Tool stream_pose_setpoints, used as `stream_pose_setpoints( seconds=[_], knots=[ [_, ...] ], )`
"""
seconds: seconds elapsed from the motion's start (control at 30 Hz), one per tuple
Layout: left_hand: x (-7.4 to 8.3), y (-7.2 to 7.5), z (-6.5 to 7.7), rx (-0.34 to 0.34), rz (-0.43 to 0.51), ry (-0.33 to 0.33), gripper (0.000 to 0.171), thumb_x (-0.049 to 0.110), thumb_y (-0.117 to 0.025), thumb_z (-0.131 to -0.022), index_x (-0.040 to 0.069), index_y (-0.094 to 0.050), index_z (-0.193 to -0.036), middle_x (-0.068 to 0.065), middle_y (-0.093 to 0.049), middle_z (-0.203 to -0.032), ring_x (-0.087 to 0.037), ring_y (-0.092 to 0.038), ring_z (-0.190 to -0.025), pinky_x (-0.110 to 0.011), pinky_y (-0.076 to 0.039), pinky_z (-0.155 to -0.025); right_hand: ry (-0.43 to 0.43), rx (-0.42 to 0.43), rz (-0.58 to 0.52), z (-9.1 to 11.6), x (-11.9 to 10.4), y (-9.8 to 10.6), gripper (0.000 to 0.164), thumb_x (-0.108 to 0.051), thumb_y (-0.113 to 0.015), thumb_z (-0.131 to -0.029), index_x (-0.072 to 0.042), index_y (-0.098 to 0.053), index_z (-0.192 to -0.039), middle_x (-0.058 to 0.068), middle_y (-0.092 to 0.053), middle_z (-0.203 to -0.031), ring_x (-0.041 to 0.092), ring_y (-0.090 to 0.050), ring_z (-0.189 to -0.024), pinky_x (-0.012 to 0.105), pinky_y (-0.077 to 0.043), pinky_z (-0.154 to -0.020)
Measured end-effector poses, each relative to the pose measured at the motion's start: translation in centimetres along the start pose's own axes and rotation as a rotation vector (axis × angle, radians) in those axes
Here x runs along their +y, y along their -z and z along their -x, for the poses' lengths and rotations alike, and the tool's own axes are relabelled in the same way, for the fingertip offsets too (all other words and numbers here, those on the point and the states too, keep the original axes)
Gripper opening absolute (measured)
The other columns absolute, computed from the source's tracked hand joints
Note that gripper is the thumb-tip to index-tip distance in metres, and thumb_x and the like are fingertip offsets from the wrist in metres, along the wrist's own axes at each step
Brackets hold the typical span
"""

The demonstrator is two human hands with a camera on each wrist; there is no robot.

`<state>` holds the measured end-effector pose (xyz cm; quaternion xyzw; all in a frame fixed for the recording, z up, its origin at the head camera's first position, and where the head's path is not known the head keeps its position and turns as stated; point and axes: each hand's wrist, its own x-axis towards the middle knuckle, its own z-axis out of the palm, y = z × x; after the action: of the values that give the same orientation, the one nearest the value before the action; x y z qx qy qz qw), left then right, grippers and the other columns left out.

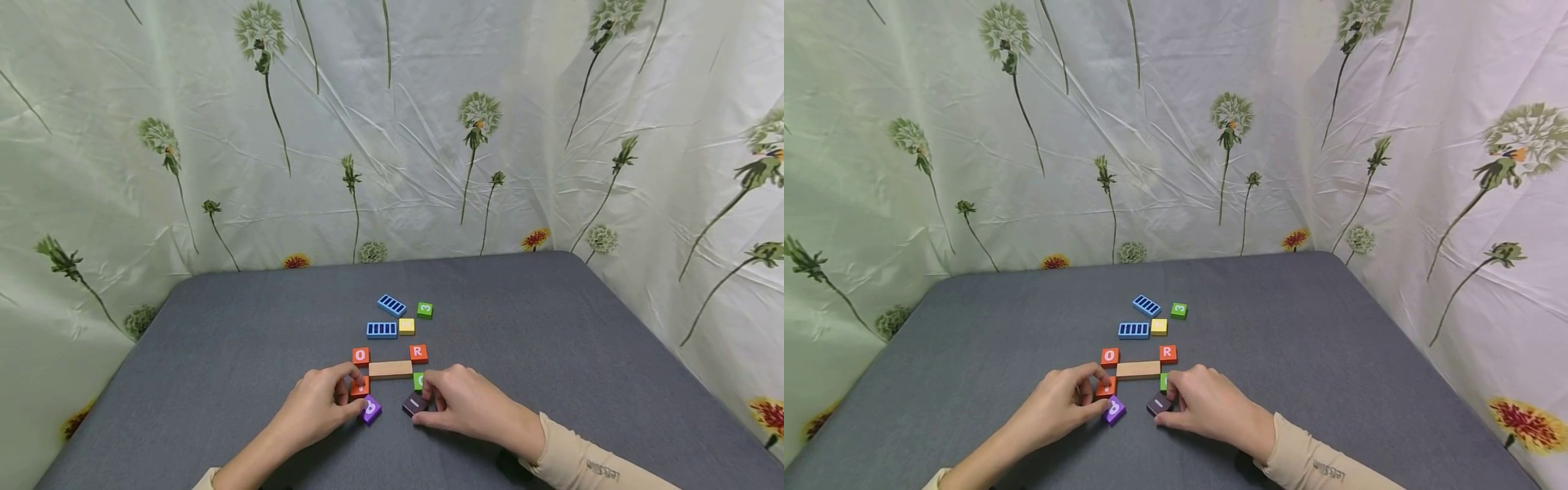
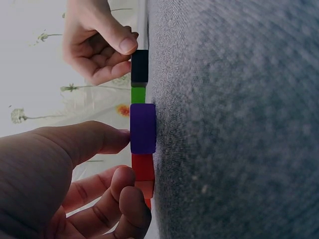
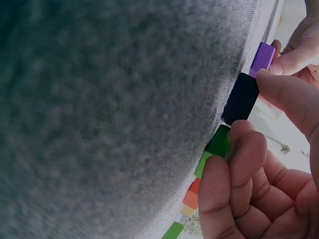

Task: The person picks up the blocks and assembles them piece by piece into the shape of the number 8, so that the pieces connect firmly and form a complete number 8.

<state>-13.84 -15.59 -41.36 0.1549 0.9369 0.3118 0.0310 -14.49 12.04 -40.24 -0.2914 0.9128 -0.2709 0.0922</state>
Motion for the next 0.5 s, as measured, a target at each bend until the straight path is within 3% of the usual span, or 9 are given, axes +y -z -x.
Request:
stream_pose_setpoints(
  seconds=[0.5],
  knots=[
    [0.14,0.03,0.01,-0.005,-0.003,0.011,0.027,0.026,-0.091,-0.086,0.023,-0.07,-0.102,0.01,-0.054,-0.07,-0.004,-0.046,-0.061,-0.023,-0.034,-0.056,0.002,0.021,0.01,-0.09,-0.04,-0.09,0.03,-0.034,-0.09,-0.088,-0.018,-0.065,-0.086,-0.015,-0.051,-0.064,-0.006,-0.043,-0.055,0.017,-0.033,-0.05]
  ],
)
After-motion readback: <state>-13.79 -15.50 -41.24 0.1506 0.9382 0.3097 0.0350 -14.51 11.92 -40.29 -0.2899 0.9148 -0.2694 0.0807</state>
